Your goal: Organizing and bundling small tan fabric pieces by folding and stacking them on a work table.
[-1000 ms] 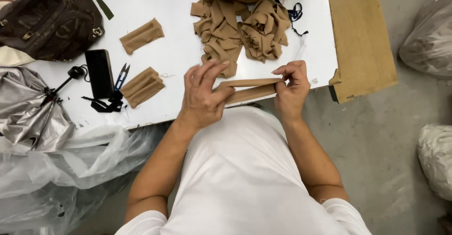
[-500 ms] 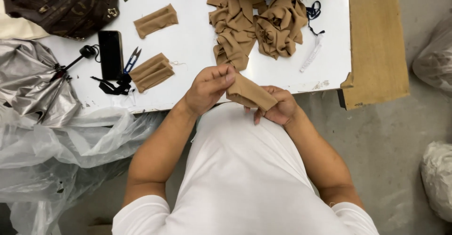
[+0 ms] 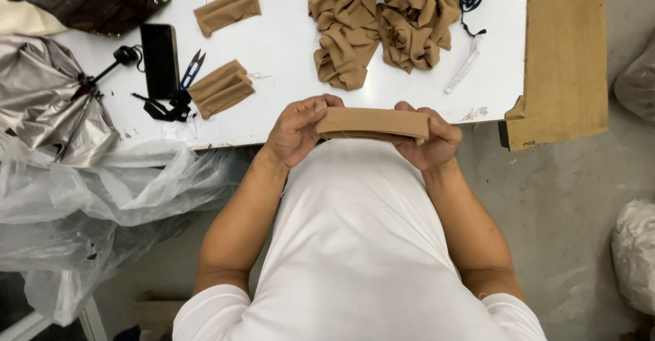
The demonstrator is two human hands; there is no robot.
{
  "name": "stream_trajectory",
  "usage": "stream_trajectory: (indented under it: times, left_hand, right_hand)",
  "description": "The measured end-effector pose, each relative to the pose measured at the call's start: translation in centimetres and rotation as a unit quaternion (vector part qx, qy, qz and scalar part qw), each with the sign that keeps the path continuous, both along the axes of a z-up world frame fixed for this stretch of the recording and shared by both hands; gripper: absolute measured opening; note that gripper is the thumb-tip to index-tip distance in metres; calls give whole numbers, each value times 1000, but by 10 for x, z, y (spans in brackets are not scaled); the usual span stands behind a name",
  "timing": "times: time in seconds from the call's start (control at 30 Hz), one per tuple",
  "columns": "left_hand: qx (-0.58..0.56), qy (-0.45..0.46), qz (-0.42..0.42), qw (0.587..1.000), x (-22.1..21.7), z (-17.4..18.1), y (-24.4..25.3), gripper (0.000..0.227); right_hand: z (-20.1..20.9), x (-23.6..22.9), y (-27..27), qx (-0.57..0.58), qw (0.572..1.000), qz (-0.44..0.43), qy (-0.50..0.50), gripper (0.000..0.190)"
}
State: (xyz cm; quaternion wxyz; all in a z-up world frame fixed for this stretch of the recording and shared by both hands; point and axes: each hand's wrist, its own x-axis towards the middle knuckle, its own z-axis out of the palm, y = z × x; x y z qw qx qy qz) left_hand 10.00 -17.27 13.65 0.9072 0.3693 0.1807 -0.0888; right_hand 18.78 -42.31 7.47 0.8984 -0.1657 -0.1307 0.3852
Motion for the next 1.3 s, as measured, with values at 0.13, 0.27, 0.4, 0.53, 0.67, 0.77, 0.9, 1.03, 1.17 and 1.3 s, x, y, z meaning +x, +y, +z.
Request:
stream_trajectory:
  times: [0.13,0.27,0.4,0.53,0.67,0.77,0.9,1.03,1.17,1.3]
  left_hand:
    - [84,-3,36,996,-16,-58,33,21]
    - [133,71,67,986,-42,-51,67,20]
    - [195,146,82,966,-84,-95,106,21]
    - [244,192,131,942,-126,-164,139,22]
    - [290,212,196,912,-130,-142,176,28]
    - [324,276,236,874,-131,-121,200,23]
    - [376,296,224,849,-130,-118,220,19]
    - [474,317,182,801,-126,-131,223,18]
    - [570,268,180,756,-130,-148,217,22]
    - [624,264,181,713,-143,-141,219,30]
  right_hand:
    - [-28,3,7,-168,984,22,-58,18]
    - [-17,1,44,-373,915,74,-132,16]
    - [-11,-1,107,-527,809,157,-207,24]
    - [-67,-5,168,-565,758,184,-268,30]
    - [-81,-8,237,-533,779,191,-268,24]
    - [-76,-10,276,-529,782,216,-249,34]
    - [-86,-12,303,-567,757,206,-251,20]
    - [-84,-18,310,-601,720,164,-307,13]
    - [-76,-18,308,-594,723,133,-326,29]
    - [-66,-11,267,-583,681,55,-440,23]
